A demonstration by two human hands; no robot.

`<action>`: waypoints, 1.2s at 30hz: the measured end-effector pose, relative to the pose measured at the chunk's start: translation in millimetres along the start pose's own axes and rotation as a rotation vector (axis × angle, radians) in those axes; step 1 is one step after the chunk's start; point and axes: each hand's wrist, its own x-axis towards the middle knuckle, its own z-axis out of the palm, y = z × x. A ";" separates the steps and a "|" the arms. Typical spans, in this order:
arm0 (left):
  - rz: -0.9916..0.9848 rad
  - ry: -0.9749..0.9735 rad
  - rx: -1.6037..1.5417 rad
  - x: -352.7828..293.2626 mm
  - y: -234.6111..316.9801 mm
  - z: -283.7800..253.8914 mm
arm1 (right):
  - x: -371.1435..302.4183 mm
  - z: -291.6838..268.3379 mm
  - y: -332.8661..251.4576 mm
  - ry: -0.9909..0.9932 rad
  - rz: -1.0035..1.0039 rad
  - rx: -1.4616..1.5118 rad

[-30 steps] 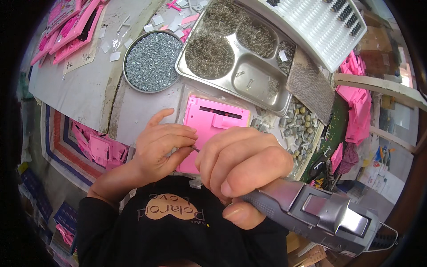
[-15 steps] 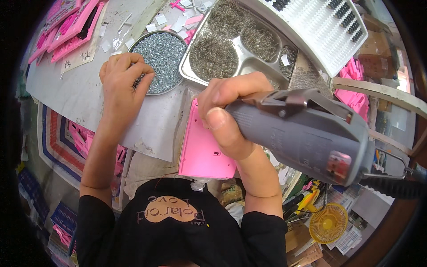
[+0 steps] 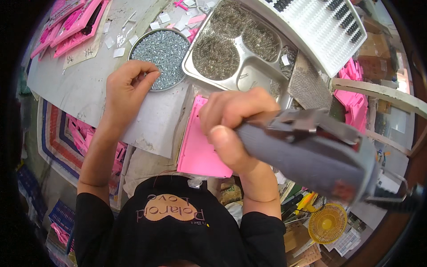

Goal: Assembling and soldering components inside a pink plastic electronic housing.

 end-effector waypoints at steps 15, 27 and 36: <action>0.095 -0.067 -0.428 -81.8 33.2 34.2 | -11.1 6.0 -24.9 -0.125 -0.034 0.176; 0.394 -0.041 -0.230 -96.3 48.8 22.0 | -44.1 27.7 -38.4 -0.086 0.086 0.198; 0.040 -0.098 -0.293 -118.5 27.9 -4.6 | -66.7 43.7 -37.3 -0.007 0.183 0.003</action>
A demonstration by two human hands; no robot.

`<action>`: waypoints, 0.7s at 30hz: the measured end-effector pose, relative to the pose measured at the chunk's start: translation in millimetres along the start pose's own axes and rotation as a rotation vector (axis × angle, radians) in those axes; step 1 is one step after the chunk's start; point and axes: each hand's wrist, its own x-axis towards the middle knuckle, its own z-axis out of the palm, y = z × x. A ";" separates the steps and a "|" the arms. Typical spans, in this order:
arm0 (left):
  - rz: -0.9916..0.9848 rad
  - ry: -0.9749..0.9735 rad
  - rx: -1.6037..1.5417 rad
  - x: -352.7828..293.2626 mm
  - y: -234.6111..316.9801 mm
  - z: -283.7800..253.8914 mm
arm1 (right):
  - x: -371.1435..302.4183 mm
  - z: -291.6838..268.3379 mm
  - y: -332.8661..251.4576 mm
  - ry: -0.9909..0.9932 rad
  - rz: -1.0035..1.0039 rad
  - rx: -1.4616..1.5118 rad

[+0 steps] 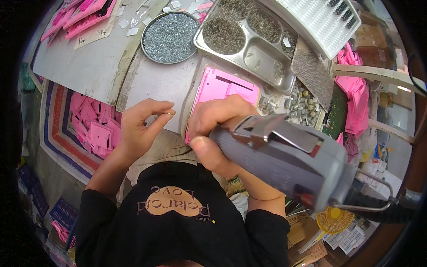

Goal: Assembling and soldering components inside a pink plastic electronic housing.

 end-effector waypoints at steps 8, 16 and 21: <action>0.266 -0.133 0.317 -3.4 -2.4 -1.4 | -2.6 2.8 40.1 -0.056 -0.214 -0.241; 0.382 -0.031 0.290 -3.7 3.9 15.2 | -0.7 3.5 -5.0 -0.077 -0.051 0.114; 0.360 -0.055 0.273 -5.7 12.5 16.1 | -1.8 2.0 -10.3 -0.141 -0.081 0.170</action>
